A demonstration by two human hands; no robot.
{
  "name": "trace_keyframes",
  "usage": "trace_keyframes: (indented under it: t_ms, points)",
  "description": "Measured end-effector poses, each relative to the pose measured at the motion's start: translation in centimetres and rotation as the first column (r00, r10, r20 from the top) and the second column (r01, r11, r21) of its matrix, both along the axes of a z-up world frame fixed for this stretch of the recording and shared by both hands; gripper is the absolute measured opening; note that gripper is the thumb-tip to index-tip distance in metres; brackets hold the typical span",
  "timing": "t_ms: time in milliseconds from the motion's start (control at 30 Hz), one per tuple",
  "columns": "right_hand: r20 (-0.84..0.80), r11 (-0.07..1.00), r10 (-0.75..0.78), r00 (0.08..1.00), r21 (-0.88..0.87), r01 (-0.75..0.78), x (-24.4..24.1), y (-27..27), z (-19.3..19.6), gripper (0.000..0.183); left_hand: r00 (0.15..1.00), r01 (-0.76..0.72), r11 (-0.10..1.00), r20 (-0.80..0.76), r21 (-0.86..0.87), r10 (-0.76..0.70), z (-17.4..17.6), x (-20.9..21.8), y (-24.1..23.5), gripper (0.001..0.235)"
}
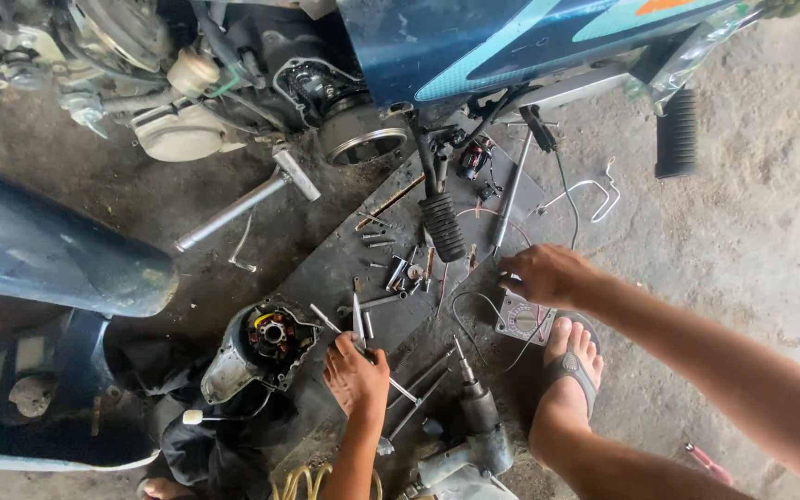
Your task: The person works on a disassembled motorcycle engine, using a multimeter to test electrical components and a wrench to tighten bolts on the engine casing. They handle various wires and small engine parts throughout the process.
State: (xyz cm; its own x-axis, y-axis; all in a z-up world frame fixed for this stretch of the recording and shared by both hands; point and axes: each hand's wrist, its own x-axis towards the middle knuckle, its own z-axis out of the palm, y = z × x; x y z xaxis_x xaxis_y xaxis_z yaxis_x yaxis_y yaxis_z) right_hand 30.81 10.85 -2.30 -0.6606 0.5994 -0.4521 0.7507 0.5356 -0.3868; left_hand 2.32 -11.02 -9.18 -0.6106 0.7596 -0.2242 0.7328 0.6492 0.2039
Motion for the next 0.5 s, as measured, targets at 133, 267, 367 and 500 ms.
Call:
trace_keyframes:
  t_ms: [133,267,367,500]
  points:
    - [-0.047,1.000,0.007,0.999,0.000,-0.008,0.4,0.3,-1.2,0.027,0.999,0.027,0.999,-0.035,0.031,-0.026,0.4,-0.1,-0.2,0.040]
    - [-0.032,1.000,0.006,0.999,-0.009,-0.007,0.2,0.4,-1.0,0.029,0.996,0.009,1.000,0.094,-0.007,-0.008,0.7,-0.6,-1.6,0.043]
    - [-0.019,1.000,-0.005,1.000,-0.017,0.005,0.1,0.4,-1.0,0.029,0.991,0.069,0.996,0.107,0.053,-0.074,-0.5,-1.8,-3.7,0.040]
    - [-0.032,1.000,0.015,0.999,-0.007,-0.015,0.3,0.3,-1.8,0.029,0.945,0.145,0.961,0.254,0.235,-0.204,-1.6,-3.3,-6.7,0.029]
